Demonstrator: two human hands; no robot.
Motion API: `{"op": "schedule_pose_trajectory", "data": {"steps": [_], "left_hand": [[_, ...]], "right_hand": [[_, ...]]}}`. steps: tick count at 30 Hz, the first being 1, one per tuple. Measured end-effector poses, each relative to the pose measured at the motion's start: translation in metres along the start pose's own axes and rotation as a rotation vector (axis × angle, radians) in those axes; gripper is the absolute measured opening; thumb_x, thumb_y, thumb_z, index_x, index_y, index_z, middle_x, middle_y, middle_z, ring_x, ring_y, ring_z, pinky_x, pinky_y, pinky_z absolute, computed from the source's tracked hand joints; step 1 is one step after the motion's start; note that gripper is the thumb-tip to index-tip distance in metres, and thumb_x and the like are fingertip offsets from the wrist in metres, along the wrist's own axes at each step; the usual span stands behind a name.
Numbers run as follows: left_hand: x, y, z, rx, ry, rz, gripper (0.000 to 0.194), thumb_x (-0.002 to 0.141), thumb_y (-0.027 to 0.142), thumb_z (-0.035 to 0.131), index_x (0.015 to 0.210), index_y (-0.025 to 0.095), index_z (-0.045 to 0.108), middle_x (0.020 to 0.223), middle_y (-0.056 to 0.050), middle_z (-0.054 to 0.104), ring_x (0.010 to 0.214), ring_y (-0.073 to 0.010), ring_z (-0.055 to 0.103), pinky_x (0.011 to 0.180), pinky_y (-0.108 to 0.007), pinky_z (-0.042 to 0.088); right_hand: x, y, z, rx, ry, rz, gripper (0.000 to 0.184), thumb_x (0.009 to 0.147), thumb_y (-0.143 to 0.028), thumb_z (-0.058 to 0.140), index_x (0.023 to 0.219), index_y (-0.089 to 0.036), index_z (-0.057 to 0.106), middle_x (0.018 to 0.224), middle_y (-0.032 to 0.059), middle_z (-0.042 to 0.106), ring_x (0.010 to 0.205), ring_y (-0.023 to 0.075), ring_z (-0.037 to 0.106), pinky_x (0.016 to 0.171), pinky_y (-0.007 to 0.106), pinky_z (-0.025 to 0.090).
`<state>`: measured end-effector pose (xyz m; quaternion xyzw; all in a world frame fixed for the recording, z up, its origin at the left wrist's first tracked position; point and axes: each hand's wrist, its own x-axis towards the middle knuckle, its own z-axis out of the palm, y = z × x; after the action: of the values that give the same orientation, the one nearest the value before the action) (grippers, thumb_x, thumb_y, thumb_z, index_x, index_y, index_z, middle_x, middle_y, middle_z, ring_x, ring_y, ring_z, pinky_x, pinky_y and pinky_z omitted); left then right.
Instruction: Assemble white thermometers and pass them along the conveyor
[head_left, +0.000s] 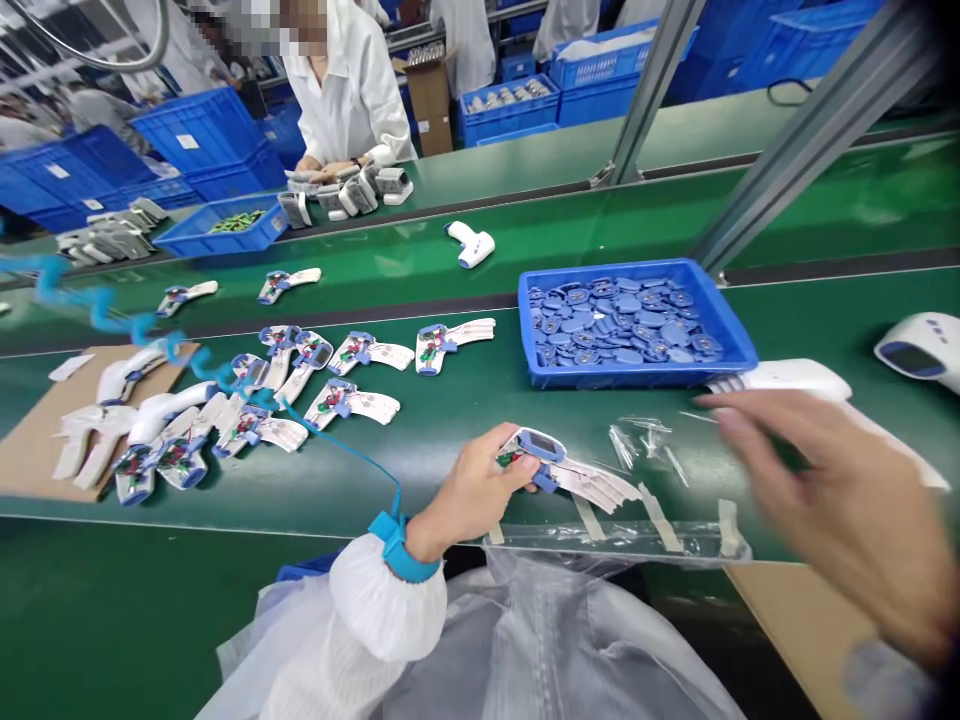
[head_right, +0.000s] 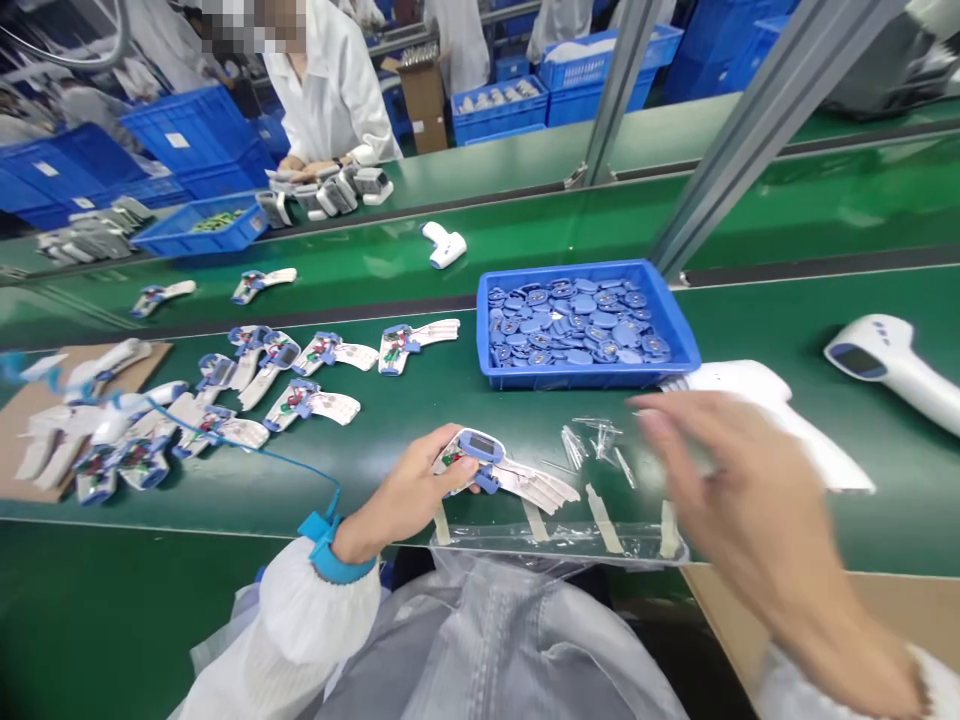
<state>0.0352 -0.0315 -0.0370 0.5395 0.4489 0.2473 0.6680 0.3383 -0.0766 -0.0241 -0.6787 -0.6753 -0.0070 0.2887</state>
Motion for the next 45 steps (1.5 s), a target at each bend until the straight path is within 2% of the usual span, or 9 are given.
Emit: {"op": "schedule_pose_trajectory", "data": {"steps": [6, 13, 18, 26, 30, 35, 38, 42, 45], "left_hand": [[-0.012, 0.01, 0.003, 0.268, 0.018, 0.146, 0.016, 0.1, 0.032, 0.057, 0.106, 0.022, 0.067, 0.091, -0.001, 0.068, 0.082, -0.0168, 0.059, 0.071, -0.026, 0.044], [0.0, -0.006, -0.006, 0.078, 0.28, -0.025, 0.025, 0.098, 0.039, 0.058, 0.107, 0.017, 0.066, 0.085, -0.005, 0.07, 0.072, -0.0174, 0.064, 0.069, -0.028, 0.046], [0.002, -0.004, -0.014, -0.213, 0.144, -0.072, 0.035, 0.097, 0.046, 0.063, 0.109, 0.014, 0.064, 0.095, -0.009, 0.07, 0.077, -0.0164, 0.064, 0.071, -0.027, 0.047], [-0.014, 0.003, -0.006, 0.241, 0.125, 0.137, 0.025, 0.101, 0.031, 0.056, 0.123, 0.019, 0.061, 0.11, -0.005, 0.069, 0.093, -0.0185, 0.059, 0.078, -0.028, 0.046], [-0.019, 0.003, -0.003, 0.392, 0.115, 0.259, 0.019, 0.104, 0.026, 0.05, 0.119, 0.02, 0.06, 0.112, -0.005, 0.069, 0.097, -0.0197, 0.061, 0.089, -0.032, 0.045], [-0.02, 0.005, 0.001, 0.657, 0.255, 0.318, 0.025, 0.105, 0.017, 0.04, 0.117, 0.021, 0.061, 0.115, -0.008, 0.07, 0.101, -0.0237, 0.062, 0.096, -0.04, 0.04], [-0.015, 0.005, -0.004, 0.314, 0.335, 0.173, 0.02, 0.102, 0.026, 0.05, 0.117, 0.019, 0.062, 0.109, -0.009, 0.07, 0.09, -0.0213, 0.065, 0.084, -0.035, 0.046], [-0.009, 0.006, -0.017, -0.271, 0.202, -0.065, 0.035, 0.095, 0.042, 0.067, 0.113, 0.013, 0.063, 0.1, -0.009, 0.07, 0.077, -0.0169, 0.065, 0.07, -0.027, 0.045], [-0.008, 0.005, -0.022, -0.445, 0.174, -0.122, 0.044, 0.091, 0.051, 0.073, 0.108, 0.011, 0.066, 0.096, -0.01, 0.071, 0.075, -0.0159, 0.065, 0.069, -0.026, 0.045]], "right_hand": [[0.01, -0.103, 0.033, 0.301, -0.343, -0.085, 0.036, 0.104, -0.047, 0.051, 0.089, -0.025, 0.075, 0.092, 0.0038, 0.076, 0.081, 0.0204, 0.067, 0.076, 0.036, 0.048], [0.001, -0.063, 0.033, 0.111, -0.263, 0.081, 0.049, 0.104, -0.058, 0.041, 0.082, -0.023, 0.067, 0.077, 0.0059, 0.069, 0.069, 0.0218, 0.059, 0.065, 0.035, 0.038], [-0.012, -0.032, 0.044, 0.038, -0.213, 0.124, 0.05, 0.101, -0.059, 0.04, 0.081, -0.022, 0.068, 0.087, 0.01, 0.072, 0.077, 0.0263, 0.064, 0.061, 0.037, 0.038], [0.013, -0.086, 0.039, 0.425, -0.347, 0.021, 0.029, 0.099, -0.054, 0.06, 0.099, -0.03, 0.076, 0.098, 0.0011, 0.075, 0.084, 0.0201, 0.065, 0.072, 0.034, 0.048], [0.012, -0.102, 0.044, 0.367, -0.386, -0.061, 0.035, 0.103, -0.053, 0.053, 0.088, -0.027, 0.072, 0.086, 0.0002, 0.072, 0.08, 0.0199, 0.062, 0.071, 0.034, 0.042], [0.025, -0.109, 0.006, 0.185, -0.21, -0.186, 0.046, 0.108, -0.051, 0.038, 0.083, -0.024, 0.065, 0.078, 0.003, 0.067, 0.072, 0.0207, 0.058, 0.066, 0.035, 0.035], [0.025, -0.088, 0.005, 0.055, -0.158, -0.111, 0.05, 0.104, -0.062, 0.038, 0.084, -0.025, 0.065, 0.074, 0.0043, 0.067, 0.066, 0.0222, 0.06, 0.062, 0.036, 0.035], [-0.007, -0.038, 0.042, -0.098, -0.274, 0.044, 0.06, 0.102, -0.062, 0.022, 0.072, -0.025, 0.058, 0.069, 0.0104, 0.069, 0.056, 0.0257, 0.06, 0.055, 0.038, 0.029], [-0.036, -0.003, 0.048, -0.142, -0.258, 0.105, 0.048, 0.099, -0.065, 0.035, 0.102, -0.027, 0.064, 0.088, 0.0114, 0.075, 0.065, 0.0266, 0.066, 0.057, 0.039, 0.037]]}}
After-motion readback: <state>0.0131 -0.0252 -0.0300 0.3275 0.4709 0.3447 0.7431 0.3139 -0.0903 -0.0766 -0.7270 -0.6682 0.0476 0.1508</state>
